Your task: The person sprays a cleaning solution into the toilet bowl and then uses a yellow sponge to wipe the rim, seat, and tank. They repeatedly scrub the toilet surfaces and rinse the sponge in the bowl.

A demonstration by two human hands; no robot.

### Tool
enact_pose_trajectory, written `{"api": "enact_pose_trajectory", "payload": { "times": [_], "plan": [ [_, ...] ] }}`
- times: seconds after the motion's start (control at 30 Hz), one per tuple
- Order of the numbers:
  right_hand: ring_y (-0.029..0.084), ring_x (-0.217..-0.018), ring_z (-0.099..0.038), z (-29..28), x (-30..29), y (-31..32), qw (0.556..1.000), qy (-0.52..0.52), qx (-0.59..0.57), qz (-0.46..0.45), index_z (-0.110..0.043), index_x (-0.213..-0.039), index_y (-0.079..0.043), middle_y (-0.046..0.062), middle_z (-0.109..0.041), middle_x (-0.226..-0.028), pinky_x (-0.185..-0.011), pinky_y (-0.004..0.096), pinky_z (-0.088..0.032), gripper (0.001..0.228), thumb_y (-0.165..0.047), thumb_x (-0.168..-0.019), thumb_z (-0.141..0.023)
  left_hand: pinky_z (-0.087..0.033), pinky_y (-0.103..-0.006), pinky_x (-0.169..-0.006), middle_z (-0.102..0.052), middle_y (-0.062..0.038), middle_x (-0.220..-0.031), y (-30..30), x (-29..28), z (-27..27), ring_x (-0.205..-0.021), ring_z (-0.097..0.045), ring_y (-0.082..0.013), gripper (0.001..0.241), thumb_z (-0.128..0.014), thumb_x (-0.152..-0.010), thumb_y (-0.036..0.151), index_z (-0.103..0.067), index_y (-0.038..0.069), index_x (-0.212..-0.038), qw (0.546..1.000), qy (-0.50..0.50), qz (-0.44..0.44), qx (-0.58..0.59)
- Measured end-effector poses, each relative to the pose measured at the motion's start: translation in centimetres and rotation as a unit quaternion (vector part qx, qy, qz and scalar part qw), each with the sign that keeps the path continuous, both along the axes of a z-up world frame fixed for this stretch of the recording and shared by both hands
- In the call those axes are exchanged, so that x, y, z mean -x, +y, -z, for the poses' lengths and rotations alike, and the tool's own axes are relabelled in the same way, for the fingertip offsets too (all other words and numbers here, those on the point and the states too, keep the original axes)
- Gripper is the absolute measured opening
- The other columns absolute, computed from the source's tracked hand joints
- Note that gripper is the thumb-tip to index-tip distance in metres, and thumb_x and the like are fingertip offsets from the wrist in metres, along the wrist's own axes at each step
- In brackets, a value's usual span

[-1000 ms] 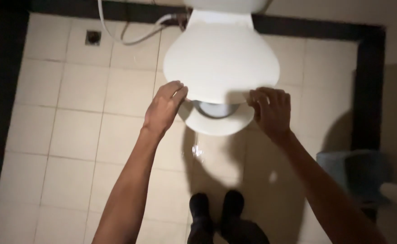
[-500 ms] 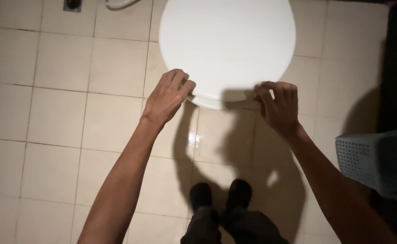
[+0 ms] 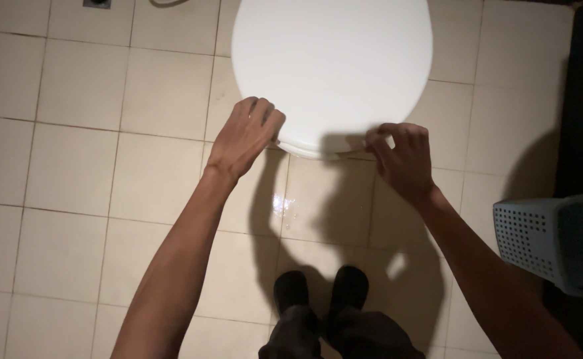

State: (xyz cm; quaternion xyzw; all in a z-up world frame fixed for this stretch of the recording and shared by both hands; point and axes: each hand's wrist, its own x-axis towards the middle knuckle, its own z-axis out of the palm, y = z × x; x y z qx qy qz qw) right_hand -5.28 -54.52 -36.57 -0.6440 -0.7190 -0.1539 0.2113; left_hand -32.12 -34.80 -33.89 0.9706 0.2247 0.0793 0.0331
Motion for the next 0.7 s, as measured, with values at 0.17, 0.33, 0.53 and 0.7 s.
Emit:
{"api": "enact_pose_trajectory", "payload": {
  "times": [0.17, 0.33, 0.53, 0.7],
  "plan": [
    [0.022, -0.105, -0.051, 2.2, -0.5, 0.0, 1.0, -0.01, -0.004, -0.006, -0.066, -0.105, -0.016, 0.002, -0.058, -0.115, -0.091, 0.041, -0.04, 0.016, -0.026, -0.101, -0.078, -0.049, -0.0427, -0.1, -0.059, -0.012, -0.116, 0.1, -0.2, 0.9, -0.114, -0.056, -0.0316, 0.033, -0.077, -0.083, 0.016, -0.058, 0.007, -0.11, 0.999, 0.027, -0.011, -0.016],
    [0.023, -0.113, -0.052, 1.9, 0.6, -0.5, 0.999, 0.024, 0.017, 0.018, -0.066, -0.107, -0.02, 0.003, -0.057, -0.117, -0.097, 0.041, -0.041, 0.011, -0.02, -0.101, -0.075, -0.049, -0.0431, -0.1, -0.058, -0.013, -0.117, -0.8, 0.2, 1.8, -0.113, -0.056, -0.0312, 0.03, -0.075, -0.088, 0.014, -0.058, 0.007, -0.111, 0.997, 0.054, -0.031, 0.037],
    [0.031, -0.119, -0.05, 2.4, 1.7, -2.1, 0.991, 0.08, 0.088, 0.067, -0.059, -0.133, -0.009, 0.014, -0.054, -0.131, -0.1, 0.048, -0.037, 0.042, -0.026, -0.099, -0.077, -0.046, -0.0445, -0.103, -0.058, -0.017, -0.123, -4.7, 1.5, 3.4, -0.12, -0.053, -0.0338, 0.034, -0.072, -0.094, 0.03, -0.059, 0.007, -0.117, 0.993, -0.027, -0.089, 0.071],
    [0.038, -0.13, -0.044, -0.5, 3.1, -2.9, 0.975, 0.127, 0.138, 0.12, -0.041, -0.151, -0.006, 0.022, -0.043, -0.145, -0.106, 0.053, -0.034, 0.076, -0.032, -0.09, -0.078, -0.041, -0.0494, -0.108, -0.052, -0.021, -0.142, -7.5, 2.3, 2.4, -0.133, -0.046, -0.0385, 0.06, -0.061, -0.098, 0.044, -0.053, 0.001, -0.138, 0.991, -0.003, -0.121, 0.052]
  ]
}}
